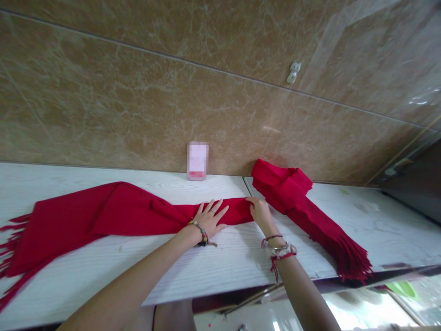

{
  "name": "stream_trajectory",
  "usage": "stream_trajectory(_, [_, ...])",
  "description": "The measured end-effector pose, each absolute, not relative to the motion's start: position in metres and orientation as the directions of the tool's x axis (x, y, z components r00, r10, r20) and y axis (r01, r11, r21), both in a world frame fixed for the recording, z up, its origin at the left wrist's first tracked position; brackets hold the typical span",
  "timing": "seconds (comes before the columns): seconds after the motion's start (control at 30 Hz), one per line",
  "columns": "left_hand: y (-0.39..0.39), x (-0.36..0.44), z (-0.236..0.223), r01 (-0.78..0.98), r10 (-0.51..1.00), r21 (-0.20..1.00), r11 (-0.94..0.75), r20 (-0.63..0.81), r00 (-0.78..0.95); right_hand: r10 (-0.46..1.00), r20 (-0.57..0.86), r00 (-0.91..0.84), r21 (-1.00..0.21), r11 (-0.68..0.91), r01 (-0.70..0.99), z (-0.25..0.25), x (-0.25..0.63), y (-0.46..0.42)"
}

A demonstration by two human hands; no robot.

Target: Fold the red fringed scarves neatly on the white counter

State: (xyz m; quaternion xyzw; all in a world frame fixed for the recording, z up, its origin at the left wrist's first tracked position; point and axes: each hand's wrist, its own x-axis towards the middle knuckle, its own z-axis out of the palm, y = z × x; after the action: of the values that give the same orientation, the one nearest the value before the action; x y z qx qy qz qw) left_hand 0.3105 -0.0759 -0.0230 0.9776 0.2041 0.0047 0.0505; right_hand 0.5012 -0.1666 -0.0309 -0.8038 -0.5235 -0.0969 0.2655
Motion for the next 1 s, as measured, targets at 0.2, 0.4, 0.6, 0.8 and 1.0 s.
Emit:
stream_trajectory(0.2, [-0.080,0.309,-0.025,0.426,0.434,0.109,-0.898,0.056,0.899,0.761,0.598,0.253,-0.255,-0.119,0.960,-0.024,0.490,-0.170])
stream_trajectory(0.4, [-0.069,0.285,-0.008,0.527,0.526,0.016,-0.850,0.074,0.847,0.907,0.418,0.047,-0.182,0.033,0.983,-0.032,0.476,-0.164])
stream_trajectory(0.6, [-0.020,0.205,0.012,0.778,0.772,-0.034,-0.628,0.106,0.627,0.902,0.423,0.083,-0.196,0.002,0.981,-0.040,0.492,-0.165])
stream_trajectory(0.8, [0.029,0.100,0.000,0.972,0.971,0.085,-0.221,0.107,0.212,0.911,0.395,0.115,-0.157,-0.056,0.986,-0.039,0.495,-0.160])
stream_trajectory(1.0, [0.049,0.061,-0.018,0.974,0.974,0.056,-0.220,-0.047,0.223,0.915,0.400,-0.045,-0.141,0.110,0.984,-0.021,0.446,-0.128])
